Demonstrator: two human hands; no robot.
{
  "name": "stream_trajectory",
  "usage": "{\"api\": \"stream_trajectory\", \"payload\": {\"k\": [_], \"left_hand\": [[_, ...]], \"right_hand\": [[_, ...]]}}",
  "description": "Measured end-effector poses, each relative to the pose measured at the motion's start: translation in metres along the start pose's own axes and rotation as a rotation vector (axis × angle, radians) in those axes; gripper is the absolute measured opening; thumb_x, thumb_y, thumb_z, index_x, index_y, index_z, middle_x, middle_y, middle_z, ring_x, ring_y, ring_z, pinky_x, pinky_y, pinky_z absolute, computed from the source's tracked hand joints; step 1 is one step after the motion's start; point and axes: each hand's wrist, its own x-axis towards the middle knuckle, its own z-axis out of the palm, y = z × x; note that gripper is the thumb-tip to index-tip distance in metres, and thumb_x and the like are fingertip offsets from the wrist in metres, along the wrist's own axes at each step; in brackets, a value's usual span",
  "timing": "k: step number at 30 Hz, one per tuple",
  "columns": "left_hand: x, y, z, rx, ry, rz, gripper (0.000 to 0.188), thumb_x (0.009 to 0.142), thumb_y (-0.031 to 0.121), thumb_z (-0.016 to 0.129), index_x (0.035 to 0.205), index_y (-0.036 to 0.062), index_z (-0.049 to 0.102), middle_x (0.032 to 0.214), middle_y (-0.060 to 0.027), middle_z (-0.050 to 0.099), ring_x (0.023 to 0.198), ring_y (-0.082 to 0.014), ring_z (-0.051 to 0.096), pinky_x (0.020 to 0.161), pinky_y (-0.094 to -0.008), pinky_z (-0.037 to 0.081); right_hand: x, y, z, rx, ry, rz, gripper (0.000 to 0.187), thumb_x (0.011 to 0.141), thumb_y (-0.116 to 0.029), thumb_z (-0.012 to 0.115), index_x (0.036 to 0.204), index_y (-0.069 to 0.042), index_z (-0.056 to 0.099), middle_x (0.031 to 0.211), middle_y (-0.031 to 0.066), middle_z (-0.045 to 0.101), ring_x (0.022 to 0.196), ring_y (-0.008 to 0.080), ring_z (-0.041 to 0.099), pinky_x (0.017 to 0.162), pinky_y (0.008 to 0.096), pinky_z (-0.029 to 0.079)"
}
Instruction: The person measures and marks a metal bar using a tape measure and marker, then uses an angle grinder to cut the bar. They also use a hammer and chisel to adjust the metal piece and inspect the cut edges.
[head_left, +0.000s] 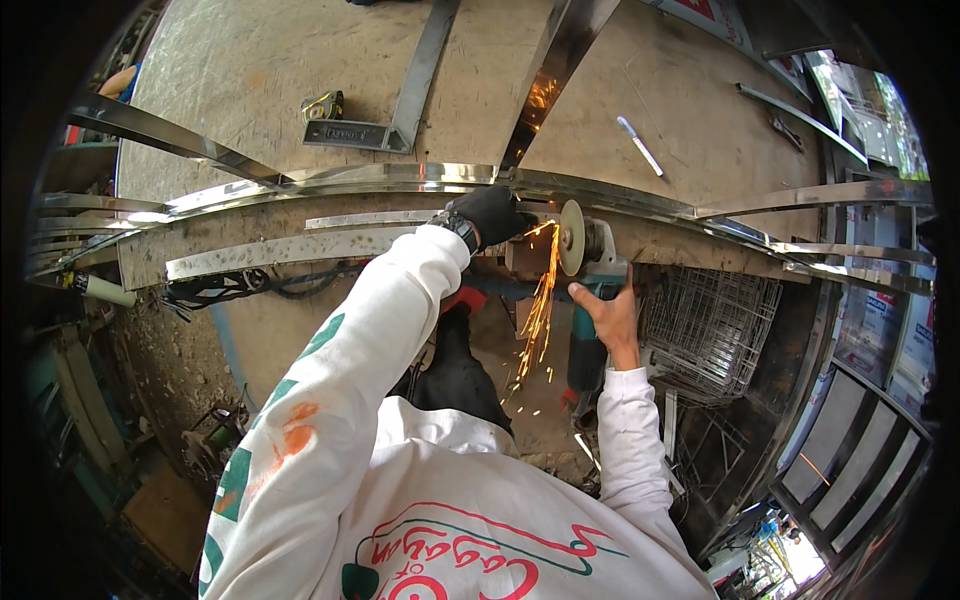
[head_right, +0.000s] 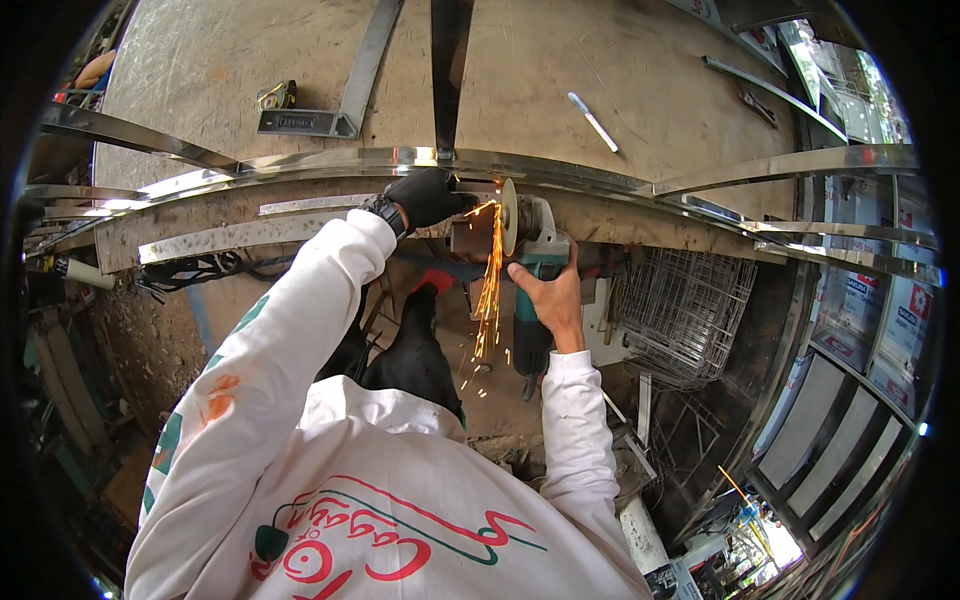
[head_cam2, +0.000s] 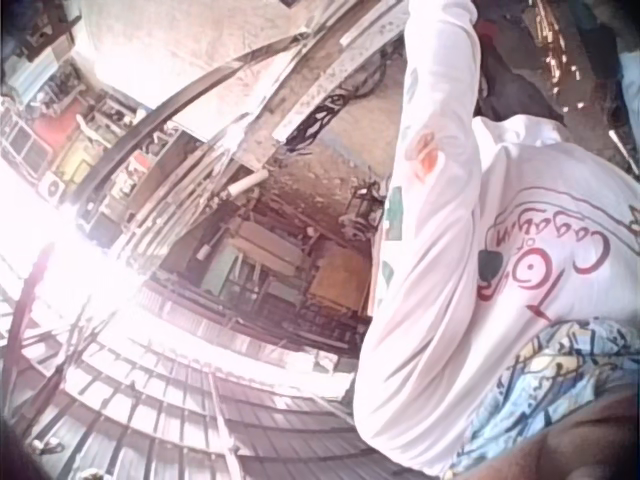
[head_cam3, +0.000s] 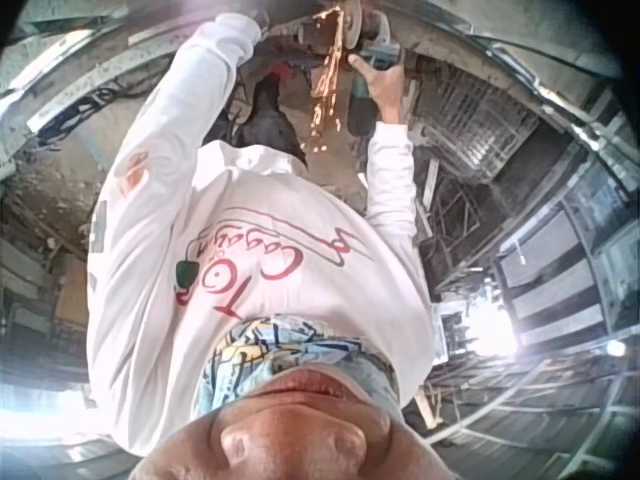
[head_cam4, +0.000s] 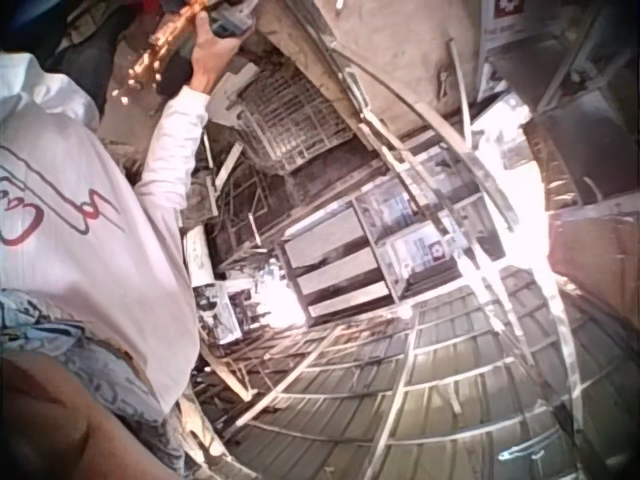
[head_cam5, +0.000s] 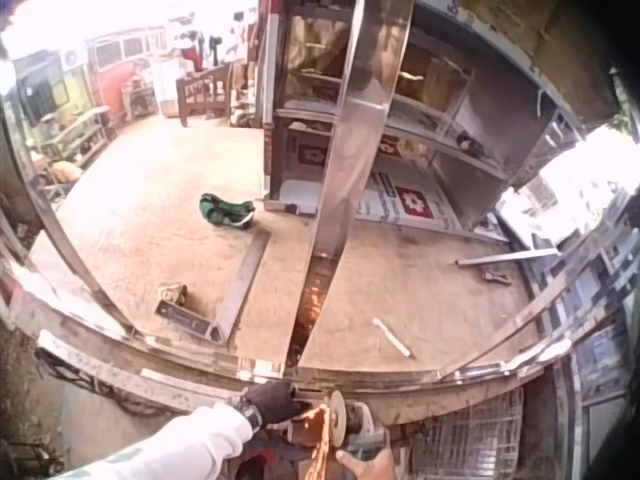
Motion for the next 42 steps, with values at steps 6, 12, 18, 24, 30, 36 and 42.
{"api": "stream_trajectory", "payload": {"k": [6,12,18,24,30,36,42], "left_hand": [[-0.007,0.007,-0.005,0.003,0.012,-0.018,0.056,0.089,0.058,0.074,0.105,0.0041,0.076,0.102,-0.0225,0.076,0.100,-0.0415,0.073,0.087,-0.0486,0.057],[-0.003,0.005,-0.003,-0.003,0.019,-0.048,0.062,0.086,0.061,0.075,0.106,0.0024,0.076,0.102,-0.0233,0.076,0.101,-0.0420,0.072,0.088,-0.0489,0.056],[-0.004,0.006,-0.006,-0.009,0.001,-0.026,0.062,0.086,0.060,0.076,0.107,0.0017,0.075,0.103,-0.0240,0.075,0.100,-0.0426,0.072,0.087,-0.0489,0.056],[-0.004,0.006,-0.006,-0.014,0.007,0.002,0.063,0.087,0.059,0.076,0.110,0.0009,0.073,0.104,-0.0243,0.075,0.101,-0.0429,0.072,0.088,-0.0493,0.056],[-0.001,0.006,-0.010,0.030,-0.033,0.015,0.061,0.088,0.062,0.072,0.110,0.0057,0.078,0.107,-0.0227,0.076,0.104,-0.0401,0.073,0.091,-0.0465,0.058],[0.010,-0.007,-0.002,0.005,-0.051,0.104,0.065,0.088,0.058,0.076,0.115,-0.0011,0.072,0.106,-0.0261,0.075,0.102,-0.0428,0.072,0.089,-0.0484,0.056],[0.009,-0.007,0.000,0.019,-0.026,0.037,0.062,0.089,0.058,0.075,0.120,0.0045,0.073,0.104,-0.0223,0.076,0.097,-0.0402,0.072,0.086,-0.0468,0.056]], "right_hand": [[0.000,0.002,0.002,-0.007,0.030,-0.040,0.088,0.077,-0.032,0.092,0.143,0.002,0.044,0.120,0.0179,0.071,0.108,0.0260,0.068,0.100,0.0374,0.052],[-0.005,0.016,0.002,-0.068,0.031,-0.037,0.093,0.076,-0.031,0.091,0.148,0.002,0.040,0.121,0.0193,0.072,0.110,0.0277,0.069,0.101,0.0373,0.052],[-0.006,0.018,0.004,-0.083,0.021,0.025,0.097,0.075,-0.029,0.091,0.150,0.002,0.038,0.121,0.0213,0.073,0.111,0.0298,0.070,0.101,0.0383,0.053],[-0.004,0.025,0.004,-0.011,-0.010,0.101,0.099,0.075,-0.030,0.091,0.152,0.001,0.037,0.121,0.0218,0.073,0.112,0.0306,0.070,0.101,0.0389,0.053],[0.000,0.027,0.006,-0.048,0.039,-0.034,0.096,0.075,-0.029,0.091,0.151,-0.001,0.038,0.124,0.0210,0.071,0.110,0.0292,0.070,0.101,0.0385,0.053],[0.002,0.009,0.007,0.081,0.013,-0.018,0.094,0.075,-0.027,0.091,0.149,-0.001,0.039,0.121,0.0187,0.071,0.108,0.0259,0.069,0.099,0.0376,0.053],[0.003,0.015,0.008,-0.042,0.035,-0.023,0.098,0.075,-0.028,0.092,0.151,0.000,0.037,0.122,0.0230,0.072,0.111,0.0291,0.070,0.101,0.0377,0.052]]}}
